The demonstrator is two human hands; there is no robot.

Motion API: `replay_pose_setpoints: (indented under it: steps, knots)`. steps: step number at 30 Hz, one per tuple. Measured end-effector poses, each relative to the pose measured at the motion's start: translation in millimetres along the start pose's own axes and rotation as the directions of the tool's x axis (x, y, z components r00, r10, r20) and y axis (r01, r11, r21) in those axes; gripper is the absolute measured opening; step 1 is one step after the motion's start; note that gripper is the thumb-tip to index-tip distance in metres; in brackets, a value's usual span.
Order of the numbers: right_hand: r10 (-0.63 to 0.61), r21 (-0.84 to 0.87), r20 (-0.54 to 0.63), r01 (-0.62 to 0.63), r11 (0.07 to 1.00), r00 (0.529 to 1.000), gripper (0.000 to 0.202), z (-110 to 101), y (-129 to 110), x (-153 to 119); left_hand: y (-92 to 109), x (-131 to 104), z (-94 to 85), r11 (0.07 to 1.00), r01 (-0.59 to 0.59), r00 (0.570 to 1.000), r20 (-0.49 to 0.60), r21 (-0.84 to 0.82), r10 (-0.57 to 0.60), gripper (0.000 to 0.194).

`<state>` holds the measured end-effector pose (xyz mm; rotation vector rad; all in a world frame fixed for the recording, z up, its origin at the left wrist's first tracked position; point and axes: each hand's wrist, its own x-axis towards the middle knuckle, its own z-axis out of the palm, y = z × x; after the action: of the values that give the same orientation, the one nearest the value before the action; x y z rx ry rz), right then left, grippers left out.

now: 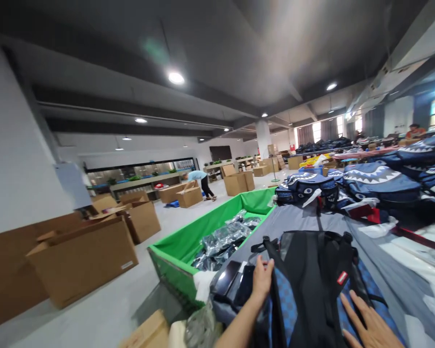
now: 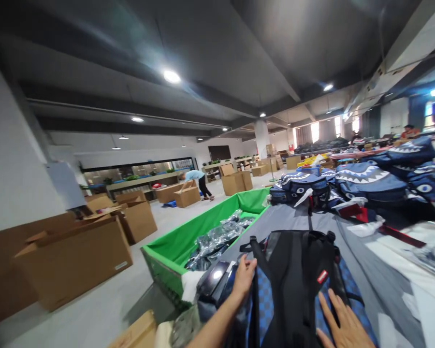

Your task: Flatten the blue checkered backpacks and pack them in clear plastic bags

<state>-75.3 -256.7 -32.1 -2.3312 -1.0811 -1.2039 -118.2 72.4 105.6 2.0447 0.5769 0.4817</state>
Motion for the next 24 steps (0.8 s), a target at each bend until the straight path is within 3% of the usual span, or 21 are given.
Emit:
replay_pose_setpoints:
  steps: [4, 7, 9, 11, 12, 14, 17, 21, 24]
  knots:
    - [-0.102, -0.191, 0.101, 0.12, 0.974, 0.99, 0.064, -10.4, -2.1, 8.7, 26.1, 57.7, -5.4, 0.997, 0.045, 0.998, -0.041, 0.056, -0.043, 0.07]
    - [-0.075, -0.233, 0.366, 0.169, 0.958, 0.928, 0.058, -23.7, -1.0, 31.8, 34.9, 92.4, -5.9, 0.995, 0.052, 0.998, -0.034, 0.087, -0.05, 0.048]
    - [0.007, -0.204, 0.583, 0.138, 0.969, 0.812, 0.059, -40.8, -1.8, 64.1, 39.2, 107.7, -5.9, 0.995, 0.064, 0.998, -0.017, 0.082, -0.062, 0.032]
    - [0.079, -0.121, 0.714, 0.011, 0.993, 0.696, 0.048, -59.9, -3.1, 109.1, 43.4, 117.6, -7.5, 0.996, 0.073, 0.997, -0.012, 0.046, -0.072, 0.035]
    - [0.093, -0.064, 0.728, -0.068, 0.996, 0.68, 0.033, -67.2, -3.4, 134.2, 45.6, 120.9, -9.1, 0.997, 0.071, 0.997, -0.013, 0.013, -0.071, 0.036]
    - [0.102, 0.017, 0.708, -0.16, 0.987, 0.699, 0.018, -71.3, -3.6, 184.1, 49.3, 124.7, -13.6, 0.995, 0.062, 0.998, -0.006, -0.076, -0.063, 0.032]
    - [0.037, 0.144, 0.656, -0.174, 0.974, 0.754, 0.027, -43.3, -8.6, 245.4, 50.3, 121.6, -20.3, 0.967, 0.071, 0.996, 0.062, -0.244, -0.057, 0.016]
    - [-0.084, 0.345, 0.633, -0.183, 0.92, 0.77, 0.053, 33.3, -38.0, 292.2, 36.3, 110.4, -25.7, 0.907, 0.128, 0.989, 0.122, -0.401, -0.086, 0.016]
    - [-0.127, 0.441, 0.639, -0.225, 0.869, 0.759, 0.027, 83.3, -71.4, 307.3, 17.4, 111.9, -30.2, 0.89, 0.121, 0.993, 0.045, -0.44, -0.113, 0.032]
